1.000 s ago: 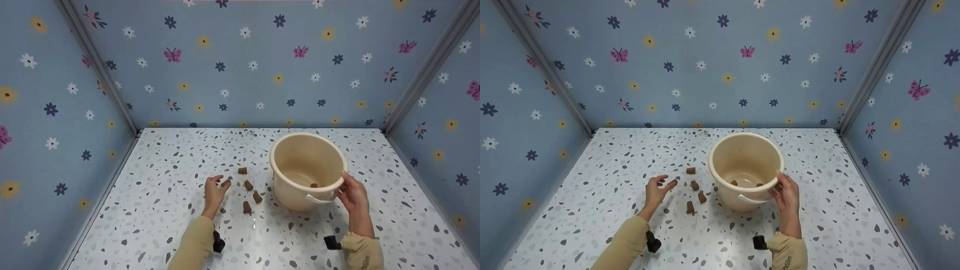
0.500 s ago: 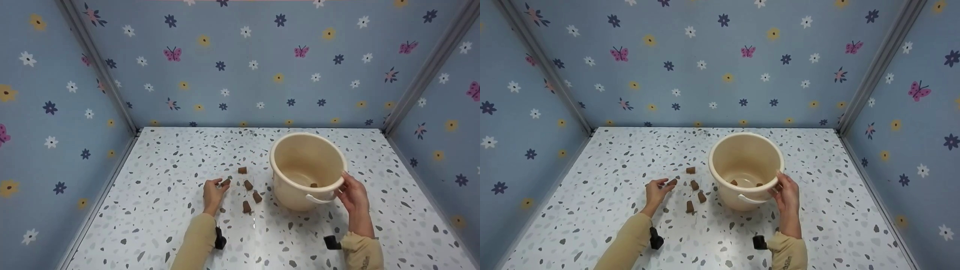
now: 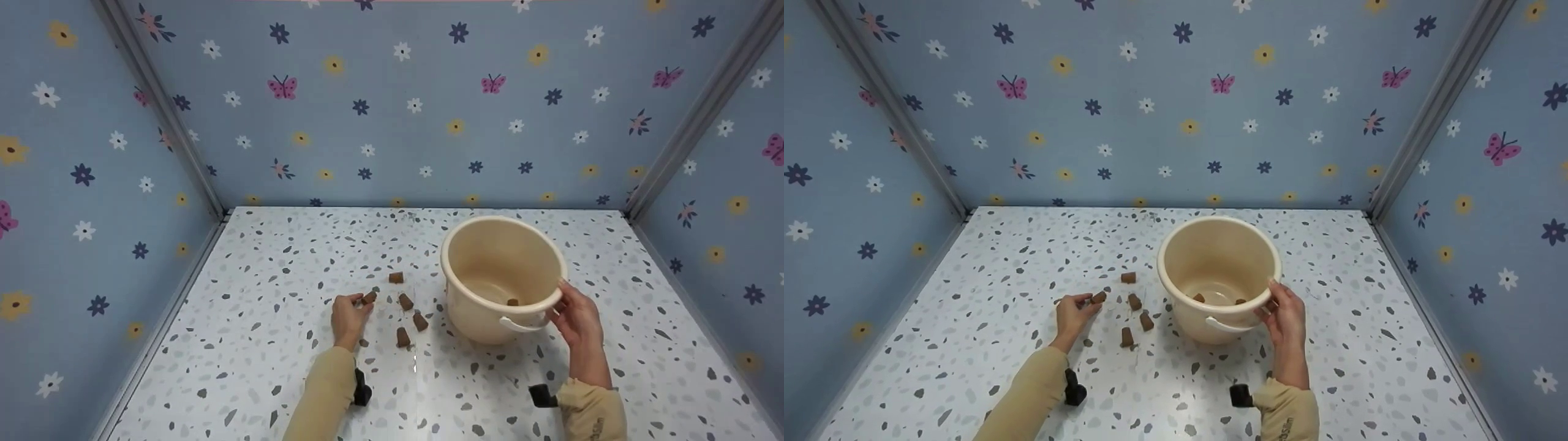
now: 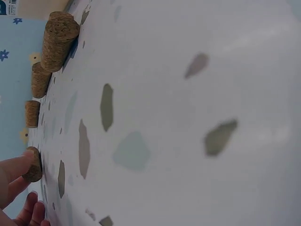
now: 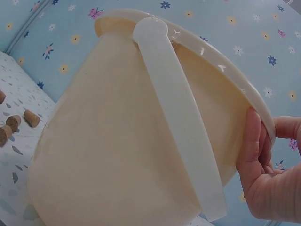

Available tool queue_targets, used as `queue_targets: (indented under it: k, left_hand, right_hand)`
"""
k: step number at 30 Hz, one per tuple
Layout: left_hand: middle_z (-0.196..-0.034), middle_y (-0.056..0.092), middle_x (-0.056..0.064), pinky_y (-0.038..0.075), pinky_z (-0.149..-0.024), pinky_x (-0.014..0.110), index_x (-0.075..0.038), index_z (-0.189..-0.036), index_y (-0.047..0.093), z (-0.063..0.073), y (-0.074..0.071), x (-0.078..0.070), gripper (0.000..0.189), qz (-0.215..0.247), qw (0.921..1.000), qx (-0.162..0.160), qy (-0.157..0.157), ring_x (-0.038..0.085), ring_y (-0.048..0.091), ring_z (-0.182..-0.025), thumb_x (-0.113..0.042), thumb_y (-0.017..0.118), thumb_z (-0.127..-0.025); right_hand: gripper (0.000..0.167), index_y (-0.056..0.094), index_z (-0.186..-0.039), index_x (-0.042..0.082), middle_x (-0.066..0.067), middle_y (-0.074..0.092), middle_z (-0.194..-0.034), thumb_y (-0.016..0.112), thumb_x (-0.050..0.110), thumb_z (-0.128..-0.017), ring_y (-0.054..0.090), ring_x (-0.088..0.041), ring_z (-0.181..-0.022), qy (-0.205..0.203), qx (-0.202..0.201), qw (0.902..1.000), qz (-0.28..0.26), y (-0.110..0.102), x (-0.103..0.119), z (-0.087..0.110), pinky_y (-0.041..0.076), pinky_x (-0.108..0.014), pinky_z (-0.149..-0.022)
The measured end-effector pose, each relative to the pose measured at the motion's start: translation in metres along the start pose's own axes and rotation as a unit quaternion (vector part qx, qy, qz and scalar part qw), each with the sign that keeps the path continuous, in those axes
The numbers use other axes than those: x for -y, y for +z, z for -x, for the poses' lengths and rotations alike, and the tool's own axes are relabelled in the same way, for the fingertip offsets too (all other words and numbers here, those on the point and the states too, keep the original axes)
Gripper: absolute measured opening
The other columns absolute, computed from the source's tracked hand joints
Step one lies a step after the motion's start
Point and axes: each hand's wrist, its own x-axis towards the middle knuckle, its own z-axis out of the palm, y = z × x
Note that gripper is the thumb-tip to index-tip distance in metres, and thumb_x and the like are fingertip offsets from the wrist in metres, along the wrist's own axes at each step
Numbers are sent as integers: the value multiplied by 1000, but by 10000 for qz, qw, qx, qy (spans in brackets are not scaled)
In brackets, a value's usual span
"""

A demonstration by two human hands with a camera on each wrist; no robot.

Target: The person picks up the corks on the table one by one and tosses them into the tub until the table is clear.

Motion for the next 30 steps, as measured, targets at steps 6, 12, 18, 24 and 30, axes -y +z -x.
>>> queue_targets:
  k: [6,12,18,24,30]
  left_hand:
    - [-95,61,12,43,-81,36,-1,-96,67,-1,2,1,26,-199,9997,-149,80,25,57,-91,-9,72,-72]
    - [-92,59,10,42,-81,36,-2,-95,67,0,4,3,22,-400,9989,-210,134,24,56,-88,-8,70,-74]
    - [-91,59,10,42,-80,36,-3,-96,67,0,5,3,23,-383,9989,-215,132,23,57,-87,-9,70,-74]
    - [-91,57,10,44,-78,36,-3,-94,68,1,5,3,21,-307,9990,-266,164,23,57,-86,-10,71,-74]
    - [-88,55,10,43,-72,38,-4,-91,68,4,2,-3,18,-218,9984,-365,383,23,53,-83,-10,70,-75]
  right_hand:
    - [10,62,-89,8,-4,61,-80,55,15,-88,57,-14,-73,67,12,10000,-35,0,1,0,49,-26,-63]
    - [12,63,-87,8,-5,61,-80,53,15,-89,58,-14,-73,43,86,10000,-25,-1,1,0,49,-27,-64]
    - [12,62,-90,8,-5,61,-80,53,15,-89,57,-14,-72,27,129,9999,-15,0,1,0,48,-27,-64]
    - [16,63,-86,9,-4,60,-77,50,14,-91,57,-13,-70,-79,236,9997,62,-1,-1,0,48,-25,-62]
    - [15,63,-85,8,-4,60,-78,50,14,-90,57,-12,-70,-189,212,9995,102,-1,-2,0,48,-25,-60]
